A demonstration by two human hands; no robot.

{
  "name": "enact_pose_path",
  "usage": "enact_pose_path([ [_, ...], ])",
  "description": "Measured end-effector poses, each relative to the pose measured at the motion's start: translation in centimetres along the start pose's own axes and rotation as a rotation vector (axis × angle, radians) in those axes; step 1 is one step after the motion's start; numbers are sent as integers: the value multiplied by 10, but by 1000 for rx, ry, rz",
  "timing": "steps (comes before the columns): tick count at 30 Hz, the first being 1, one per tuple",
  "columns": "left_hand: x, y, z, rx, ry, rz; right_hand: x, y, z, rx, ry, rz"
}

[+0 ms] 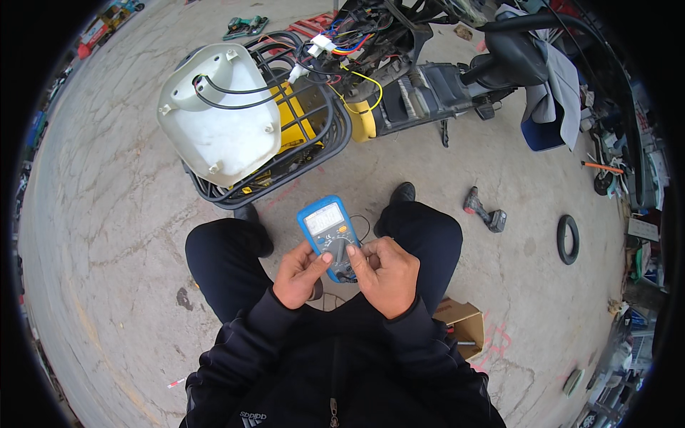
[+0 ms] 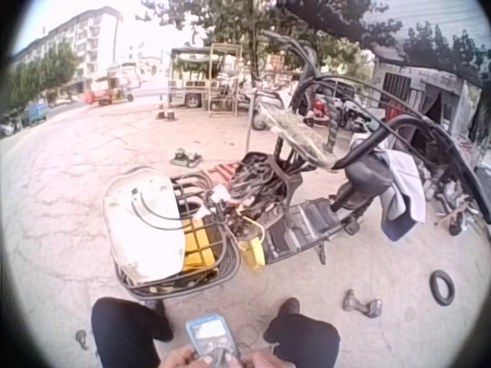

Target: The person retrieves a multimeter and tests the electrical wiring of an electric scooter. They connect the multimeter probes to various wires in the exposed wiring harness and observe the readings on the multimeter display.

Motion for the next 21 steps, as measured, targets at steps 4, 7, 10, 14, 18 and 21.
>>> enact_pose_path([
  [4,11,0,1,157,-50,-12,0,-3,40,-256,-410,-203],
  [7,11,-3,1,108,14,-86,-21,9,58,-434,-666,-554],
  [10,18,-4,-9,127,49,-103,-37,20,64,-395,-654,-738],
  [14,41,-8,-36,252,120,-31,-54,41,76,-566,-840,-962],
  [18,78,-13,-84,355,294,330,-16,19,103,-350,-269,-742],
  [21,105,-16,-116,371,290,469,47,-23,97,11,127,-216],
])
Point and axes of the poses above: each hand's wrist, its own y-axis away from the middle knuckle, its own x-axis out of the back of the hand, z = x × y, the point moved 6 cm from there along -y, towards the middle knuckle, and after that the axes turned 9 degrees about -x, right-handed, at the moved point
